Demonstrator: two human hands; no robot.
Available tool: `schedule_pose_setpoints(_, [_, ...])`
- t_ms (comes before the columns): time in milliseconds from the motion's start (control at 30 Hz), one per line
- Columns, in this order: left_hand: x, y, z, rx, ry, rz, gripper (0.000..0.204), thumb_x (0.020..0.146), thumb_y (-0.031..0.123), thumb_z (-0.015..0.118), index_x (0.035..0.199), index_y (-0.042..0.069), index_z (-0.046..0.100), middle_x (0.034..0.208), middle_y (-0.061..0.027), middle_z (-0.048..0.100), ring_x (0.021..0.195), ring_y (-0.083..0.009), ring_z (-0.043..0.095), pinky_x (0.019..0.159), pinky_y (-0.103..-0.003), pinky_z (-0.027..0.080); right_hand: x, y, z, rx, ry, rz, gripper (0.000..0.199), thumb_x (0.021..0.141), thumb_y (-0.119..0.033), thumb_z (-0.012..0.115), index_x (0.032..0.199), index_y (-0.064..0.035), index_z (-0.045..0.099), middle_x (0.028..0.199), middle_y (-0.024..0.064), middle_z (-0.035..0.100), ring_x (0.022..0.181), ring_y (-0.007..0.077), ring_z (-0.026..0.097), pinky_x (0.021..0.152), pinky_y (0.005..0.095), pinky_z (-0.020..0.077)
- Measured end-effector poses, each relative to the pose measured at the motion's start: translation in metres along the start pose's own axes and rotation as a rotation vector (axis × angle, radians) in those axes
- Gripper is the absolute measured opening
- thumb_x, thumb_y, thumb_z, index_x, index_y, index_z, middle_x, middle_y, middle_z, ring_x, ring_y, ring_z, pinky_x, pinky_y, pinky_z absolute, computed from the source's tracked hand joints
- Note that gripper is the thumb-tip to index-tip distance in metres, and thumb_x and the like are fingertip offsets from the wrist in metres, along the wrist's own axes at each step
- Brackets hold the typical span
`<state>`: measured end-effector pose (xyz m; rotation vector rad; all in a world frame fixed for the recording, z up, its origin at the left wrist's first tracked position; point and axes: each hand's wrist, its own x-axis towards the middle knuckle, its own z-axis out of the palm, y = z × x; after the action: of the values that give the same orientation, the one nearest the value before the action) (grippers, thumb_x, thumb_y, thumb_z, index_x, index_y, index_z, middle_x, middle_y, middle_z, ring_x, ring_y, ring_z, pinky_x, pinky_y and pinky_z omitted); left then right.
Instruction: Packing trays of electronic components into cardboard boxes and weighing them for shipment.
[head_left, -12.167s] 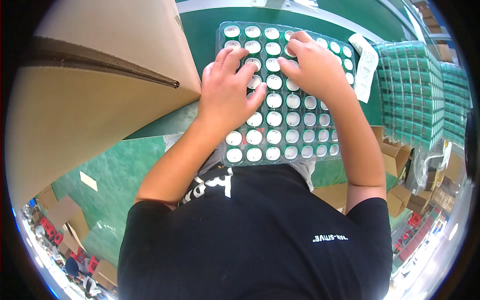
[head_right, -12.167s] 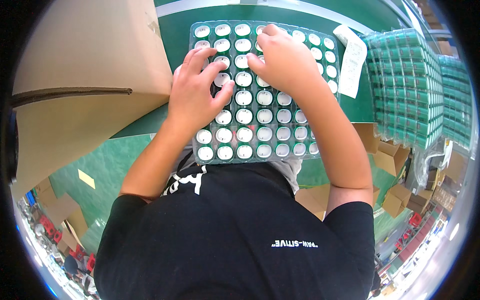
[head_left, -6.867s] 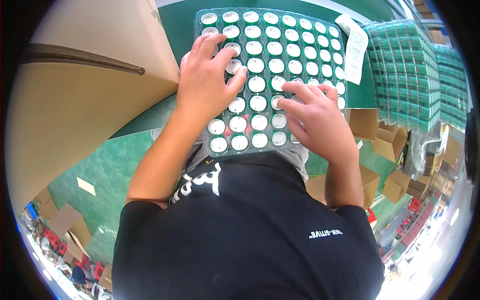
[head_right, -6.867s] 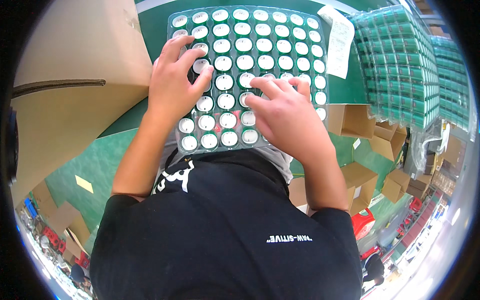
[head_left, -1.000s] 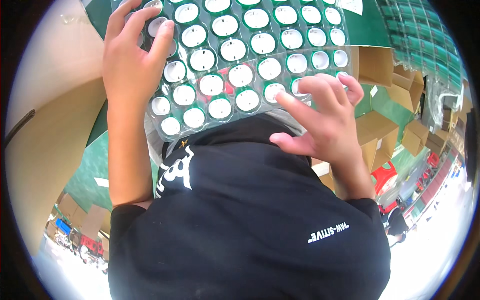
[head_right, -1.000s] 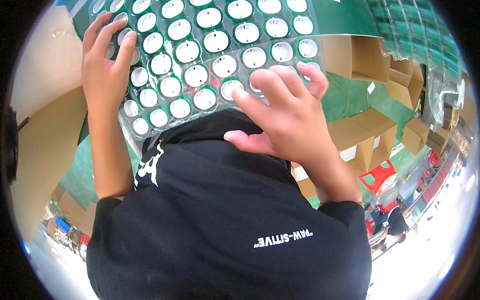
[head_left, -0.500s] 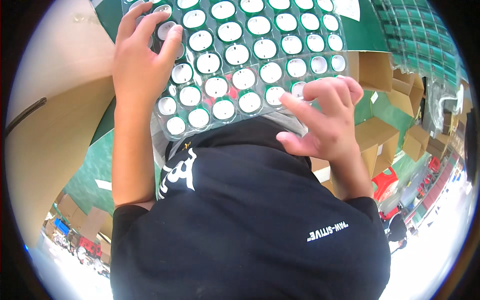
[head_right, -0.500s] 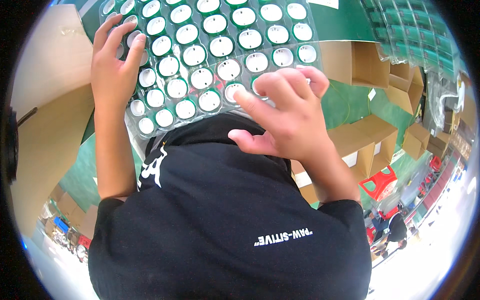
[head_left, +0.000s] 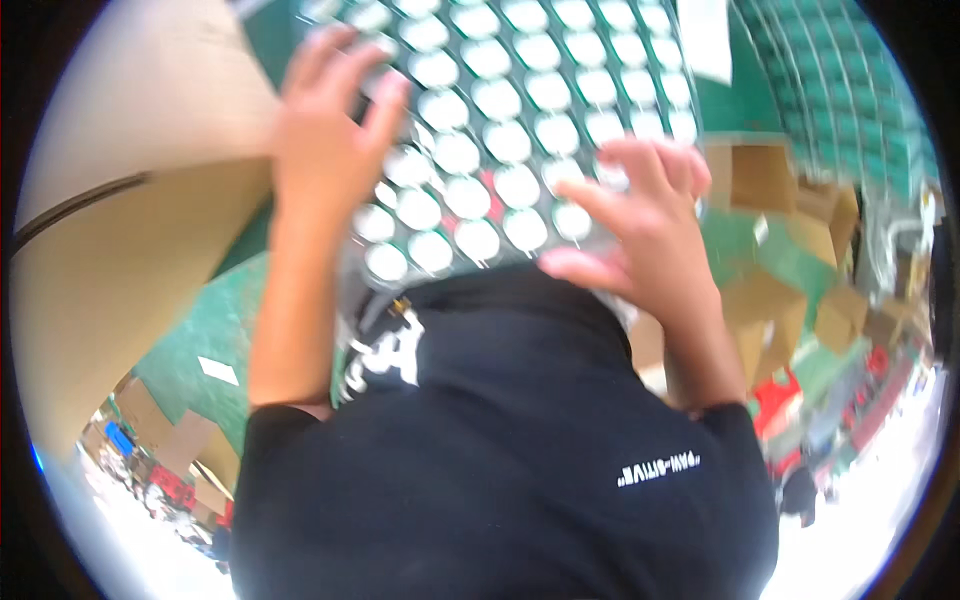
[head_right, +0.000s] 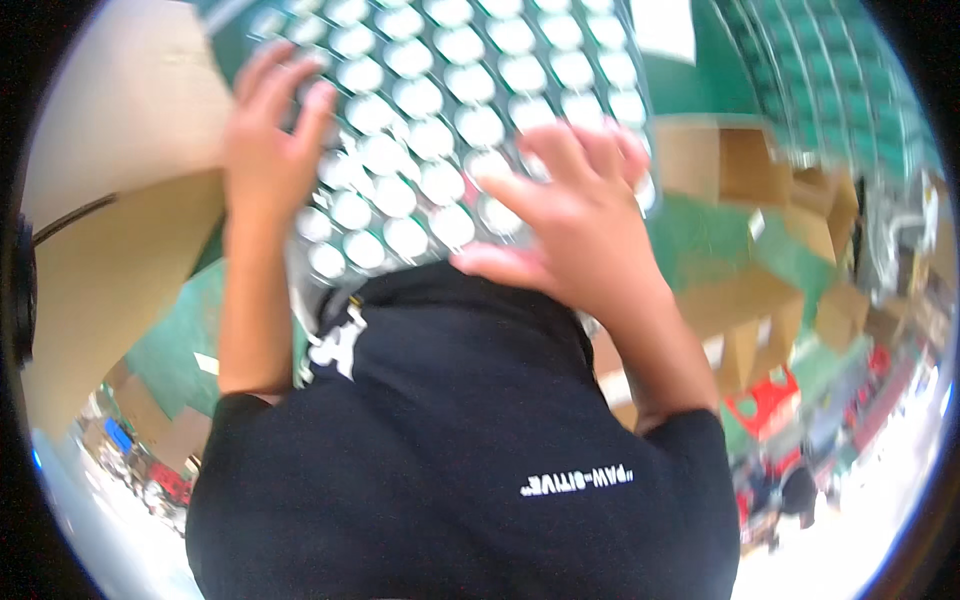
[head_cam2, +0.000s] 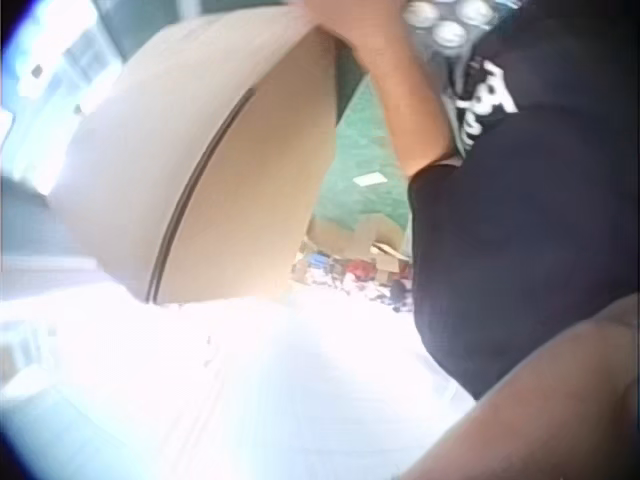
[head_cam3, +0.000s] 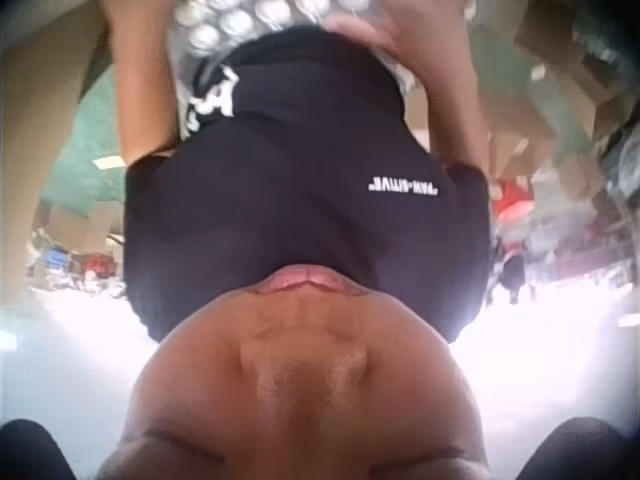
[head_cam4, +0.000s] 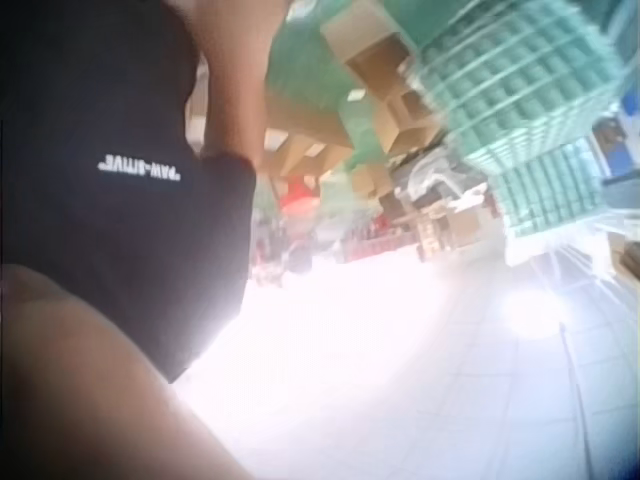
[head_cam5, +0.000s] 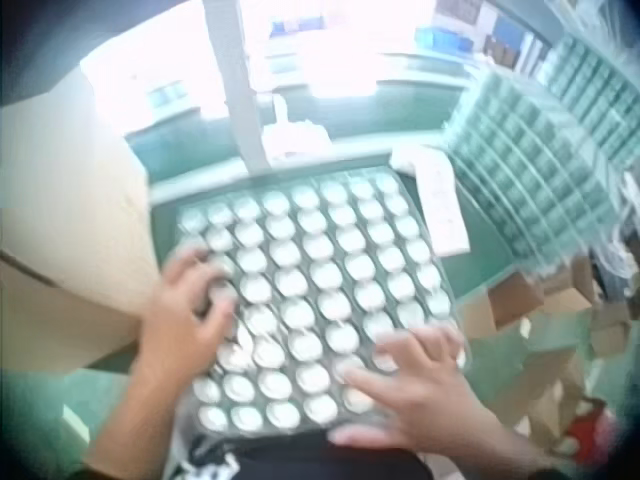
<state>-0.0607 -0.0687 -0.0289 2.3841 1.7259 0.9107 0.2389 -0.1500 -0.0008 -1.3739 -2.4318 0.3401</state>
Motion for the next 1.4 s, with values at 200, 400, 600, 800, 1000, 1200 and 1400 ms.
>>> schedule_pose_setpoints(200, [-0.041, 0.019, -0.023, -0.292, 0.152, -0.062, 0.021, 0.089, 0.002, 0.069, 0.11, 0.002, 0.068, 0.12, -0.0182, 0.064, 0.108, -0.0372, 0.066, 0.092, -0.043, 0.055, 0.006, 0.088, -0.016, 0.207, 0.412, 0.562, 0.045, 0.103, -0.024, 0.061, 0.142, -0.0019, 0.059, 0.129, 0.0128, 0.057, 0.116, 0.0276, 0.057, 0.103, 0.0384, 0.045])
schedule_pose_setpoints(400, [-0.092, 0.034, -0.017, -0.532, 0.033, -0.786, 0.048, 0.1, 0.021, 0.066, 0.14, -0.001, 0.055, 0.129, -0.0158, 0.055, 0.11, -0.0261, 0.058, 0.098, -0.039, 0.05, 0.025, 0.141, 0.007, 0.359, 0.199, 0.726, 0.062, 0.109, -0.052, 0.05, 0.137, 0.0026, 0.062, 0.123, 0.0175, 0.064, 0.114, 0.0303, 0.062, 0.103, 0.0383, 0.0464])
schedule_pose_setpoints(600, [-0.051, 0.035, -0.025, -0.629, -0.174, -0.836, 0.058, 0.099, 0.03, 0.066, 0.141, -0.008, 0.054, 0.141, -0.0236, 0.055, 0.13, -0.0364, 0.055, 0.11, -0.043, 0.045, 0.04, 0.108, 0.008, 0.451, 0.168, 0.728, 0.048, 0.107, -0.044, 0.055, 0.124, 0.0002, 0.067, 0.114, 0.0171, 0.063, 0.103, 0.0287, 0.063, 0.093, 0.0385, 0.0486])
schedule_pose_setpoints(800, [-0.042, 0.043, -0.014, -0.527, -0.143, -0.883, 0.055, 0.096, 0.022, 0.07, 0.137, -0.005, 0.044, 0.123, -0.0169, 0.062, 0.114, -0.0221, 0.06, 0.1, -0.037, 0.049, 0.011, 0.105, 0.018, 0.857, 0.374, 0.779, 0.049, 0.11, -0.03, 0.05, 0.146, 0.0032, 0.057, 0.136, 0.013, 0.063, 0.125, 0.0226, 0.059, 0.109, 0.0361, 0.0439])
schedule_pose_setpoints(1000, [-0.023, 0.045, -0.044, -0.677, -0.296, -1.002, 0.069, 0.09, 0.034, 0.075, 0.131, -0.005, 0.036, 0.113, -0.0277, 0.063, 0.106, -0.0373, 0.067, 0.094, -0.047, 0.052, 0.02, 0.084, -0.012, 1.38, 0.446, 0.964, 0.049, 0.108, -0.029, 0.053, 0.145, 0.0035, 0.056, 0.143, 0.0142, 0.061, 0.128, 0.0244, 0.061, 0.112, 0.0394, 0.0463])
schedule_pose_setpoints(1200, [0.003, 0.063, -0.102, -0.893, -0.365, -0.985, 0.075, 0.094, 0.034, 0.074, 0.14, -0.005, 0.03, 0.129, -0.0307, 0.058, 0.113, -0.0379, 0.066, 0.096, -0.045, 0.052, 0.02, 0.048, -0.077, 1.554, 0.438, 0.954, 0.057, 0.11, -0.038, 0.049, 0.156, -0.0047, 0.046, 0.157, 0.0095, 0.051, 0.14, 0.0263, 0.052, 0.116, 0.0442, 0.0419])
schedule_pose_setpoints(1400, [0.044, 0.057, -0.255, -1.067, -0.491, -0.855, 0.082, 0.095, 0.028, 0.07, 0.15, -0.009, 0.021, 0.148, -0.0361, 0.041, 0.11, -0.0355, 0.065, 0.096, -0.043, 0.052, 0.056, -0.02, -0.162, 1.495, 0.434, 1.022, 0.055, 0.111, -0.038, 0.045, 0.154, -0.003, 0.047, 0.158, 0.0101, 0.049, 0.142, 0.0268, 0.049, 0.117, 0.0435, 0.0393])
